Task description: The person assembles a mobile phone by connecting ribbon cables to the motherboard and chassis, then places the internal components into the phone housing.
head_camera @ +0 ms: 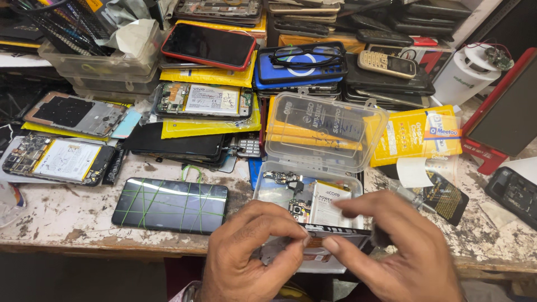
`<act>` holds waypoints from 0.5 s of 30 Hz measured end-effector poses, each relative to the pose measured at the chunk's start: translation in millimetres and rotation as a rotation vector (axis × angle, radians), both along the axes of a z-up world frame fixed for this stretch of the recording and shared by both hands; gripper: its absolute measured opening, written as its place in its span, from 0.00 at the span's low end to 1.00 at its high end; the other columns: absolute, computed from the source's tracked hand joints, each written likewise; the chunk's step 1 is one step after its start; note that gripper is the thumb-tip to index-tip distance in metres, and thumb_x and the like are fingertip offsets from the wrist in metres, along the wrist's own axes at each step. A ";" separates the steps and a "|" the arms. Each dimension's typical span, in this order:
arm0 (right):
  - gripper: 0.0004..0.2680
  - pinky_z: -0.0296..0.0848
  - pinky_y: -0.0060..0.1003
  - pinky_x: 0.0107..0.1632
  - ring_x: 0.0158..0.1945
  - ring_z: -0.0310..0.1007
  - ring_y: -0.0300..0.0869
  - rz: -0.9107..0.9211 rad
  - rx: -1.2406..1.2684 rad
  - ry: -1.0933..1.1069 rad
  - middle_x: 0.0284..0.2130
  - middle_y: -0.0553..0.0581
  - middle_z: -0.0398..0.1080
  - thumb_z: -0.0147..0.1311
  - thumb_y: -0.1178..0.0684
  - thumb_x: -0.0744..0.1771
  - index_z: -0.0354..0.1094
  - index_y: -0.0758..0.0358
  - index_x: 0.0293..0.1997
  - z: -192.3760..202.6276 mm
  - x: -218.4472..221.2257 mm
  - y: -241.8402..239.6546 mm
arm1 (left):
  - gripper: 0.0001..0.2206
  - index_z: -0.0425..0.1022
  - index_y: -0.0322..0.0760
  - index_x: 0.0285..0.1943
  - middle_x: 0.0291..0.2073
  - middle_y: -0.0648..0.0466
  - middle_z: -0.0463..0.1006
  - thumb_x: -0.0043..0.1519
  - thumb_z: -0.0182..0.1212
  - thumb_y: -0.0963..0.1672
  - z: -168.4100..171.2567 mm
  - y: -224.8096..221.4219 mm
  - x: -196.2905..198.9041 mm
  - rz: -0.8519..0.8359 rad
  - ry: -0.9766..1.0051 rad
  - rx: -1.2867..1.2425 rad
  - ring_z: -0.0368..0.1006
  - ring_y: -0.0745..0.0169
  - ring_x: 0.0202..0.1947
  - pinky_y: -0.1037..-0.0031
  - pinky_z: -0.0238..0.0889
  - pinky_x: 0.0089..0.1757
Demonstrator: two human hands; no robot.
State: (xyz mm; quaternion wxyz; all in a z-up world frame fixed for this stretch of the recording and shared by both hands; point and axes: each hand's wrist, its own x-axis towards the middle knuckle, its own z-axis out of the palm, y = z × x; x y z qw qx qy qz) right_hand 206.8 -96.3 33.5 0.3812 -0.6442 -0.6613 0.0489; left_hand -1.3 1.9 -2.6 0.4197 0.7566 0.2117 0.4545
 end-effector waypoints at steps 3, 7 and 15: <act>0.14 0.73 0.37 0.45 0.44 0.75 0.43 -0.231 -0.019 -0.032 0.40 0.59 0.73 0.53 0.58 0.65 0.73 0.65 0.58 1.7 -3.6 -13.6 | 0.08 0.80 0.37 0.40 0.37 0.53 0.83 0.53 0.69 0.37 1.0 2.2 0.9 0.027 -0.026 0.034 0.83 0.63 0.42 0.72 0.76 0.45; 0.12 0.77 0.37 0.45 0.40 0.75 0.42 -0.404 -0.058 -0.046 0.35 0.58 0.73 0.58 0.57 0.66 0.75 0.59 0.56 -15.3 -13.9 -21.8 | 0.08 0.81 0.36 0.40 0.37 0.52 0.83 0.53 0.69 0.37 1.7 2.0 -0.4 0.034 -0.011 -0.065 0.83 0.62 0.42 0.72 0.76 0.45; 0.08 0.80 0.33 0.43 0.35 0.82 0.40 -0.322 0.239 0.077 0.29 0.59 0.78 0.67 0.64 0.60 0.73 0.66 0.37 -31.3 -36.2 -9.4 | 0.08 0.81 0.35 0.40 0.36 0.52 0.82 0.53 0.69 0.37 10.6 -0.7 5.2 0.057 -0.014 -0.113 0.82 0.62 0.41 0.72 0.75 0.44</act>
